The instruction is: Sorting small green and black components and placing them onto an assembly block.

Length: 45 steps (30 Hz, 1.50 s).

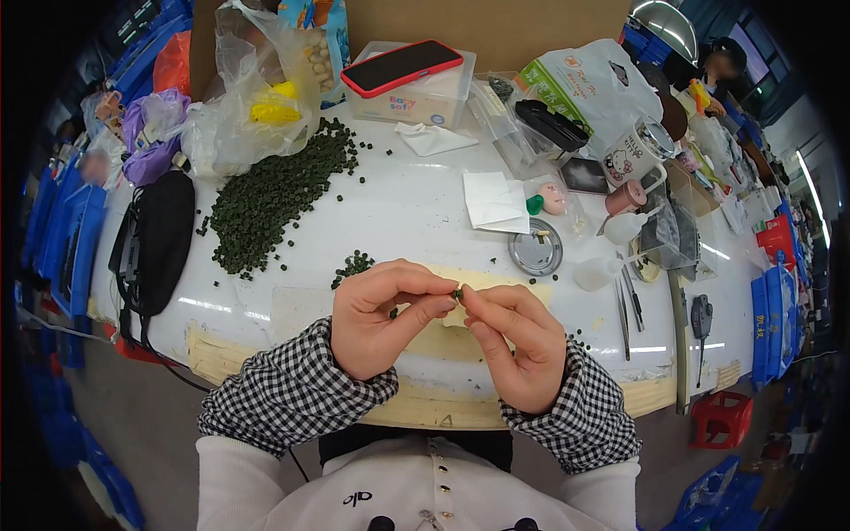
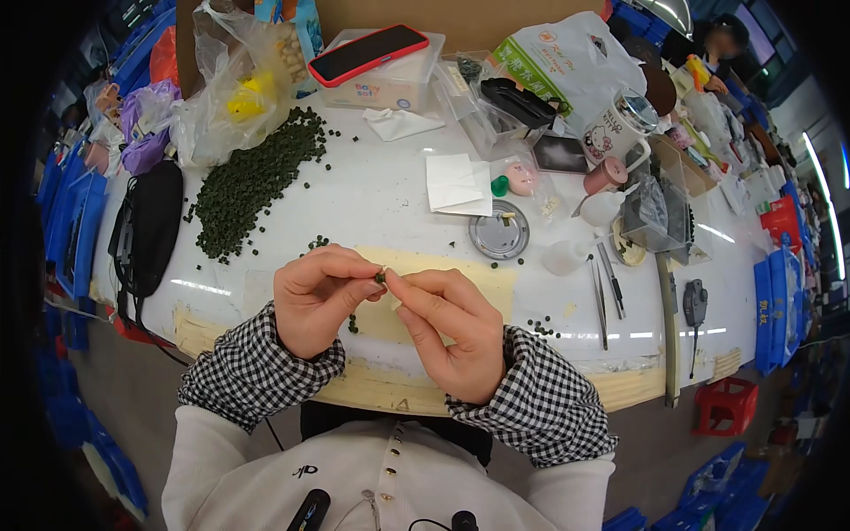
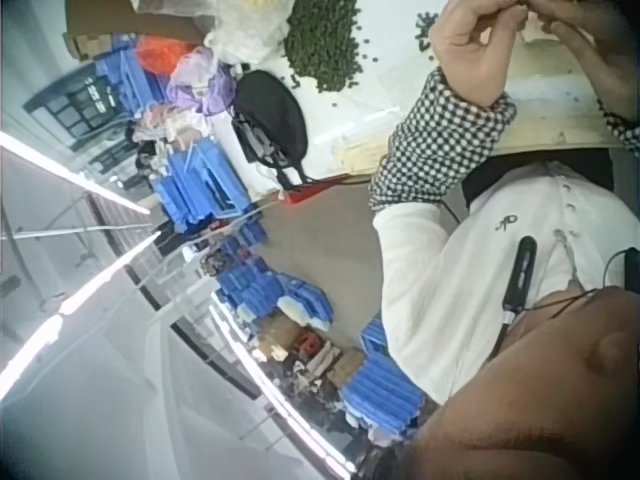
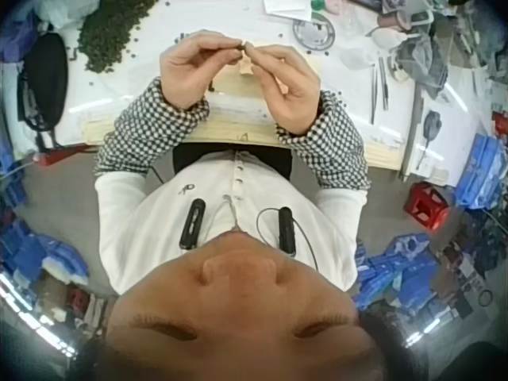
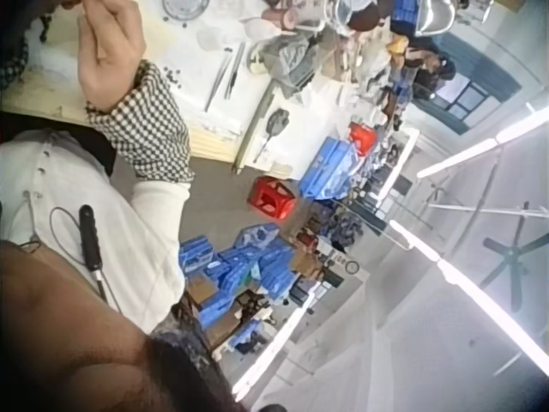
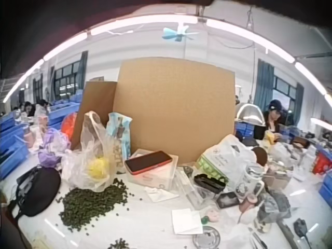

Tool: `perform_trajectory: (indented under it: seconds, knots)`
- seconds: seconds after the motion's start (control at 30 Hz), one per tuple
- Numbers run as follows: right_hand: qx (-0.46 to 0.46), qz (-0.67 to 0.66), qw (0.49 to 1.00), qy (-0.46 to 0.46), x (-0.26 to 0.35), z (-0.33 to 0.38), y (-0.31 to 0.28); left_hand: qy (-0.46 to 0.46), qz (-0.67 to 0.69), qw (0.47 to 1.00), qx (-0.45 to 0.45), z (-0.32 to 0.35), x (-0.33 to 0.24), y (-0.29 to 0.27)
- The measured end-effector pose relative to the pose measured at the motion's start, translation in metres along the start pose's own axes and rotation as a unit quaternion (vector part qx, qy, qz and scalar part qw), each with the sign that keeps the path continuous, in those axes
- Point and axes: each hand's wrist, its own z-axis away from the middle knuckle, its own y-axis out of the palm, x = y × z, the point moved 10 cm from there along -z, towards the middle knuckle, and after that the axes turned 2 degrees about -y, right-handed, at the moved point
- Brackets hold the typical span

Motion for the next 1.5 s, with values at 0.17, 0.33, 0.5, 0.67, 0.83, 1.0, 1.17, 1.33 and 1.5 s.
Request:
perform_trajectory:
  seconds: [0.17, 0.33, 0.5, 0.67, 0.83, 1.0, 1.17, 1.33, 1.5]
  knots:
    - [0.004, 0.001, 1.0, -0.001, 0.0, 0.0, 0.001, -0.002, -0.003, 1.0, -0.002, 0.0, 0.001, -0.001]
    - [0.005, 0.009, 1.0, -0.005, 0.001, 0.0, 0.001, 0.004, -0.023, 1.0, -0.003, 0.0, -0.001, -0.001]
    - [-0.002, 0.018, 1.0, -0.018, 0.002, 0.0, 0.001, 0.018, -0.051, 0.999, -0.003, 0.0, -0.003, -0.002]
    - [0.019, 0.095, 0.992, -0.086, 0.017, -0.004, 0.001, 0.046, -0.109, 0.993, 0.008, -0.001, -0.013, 0.0]
    - [0.026, 0.123, 0.984, -0.128, 0.02, -0.003, 0.002, 0.075, -0.163, 0.984, 0.02, -0.002, -0.023, 0.002]
    - [0.03, 0.133, 0.98, -0.142, 0.021, -0.002, 0.002, 0.074, -0.167, 0.983, 0.027, -0.003, -0.025, 0.003]
    - [0.029, 0.136, 0.979, -0.146, 0.02, -0.003, 0.003, 0.078, -0.172, 0.982, 0.028, -0.004, -0.026, 0.002]
    - [0.023, 0.127, 0.982, -0.135, 0.02, -0.004, 0.001, 0.058, -0.13, 0.99, 0.02, -0.003, -0.018, -0.001]
    - [0.011, 0.141, 0.984, -0.112, 0.02, -0.006, -0.004, 0.042, -0.102, 0.994, 0.017, -0.003, -0.014, -0.001]
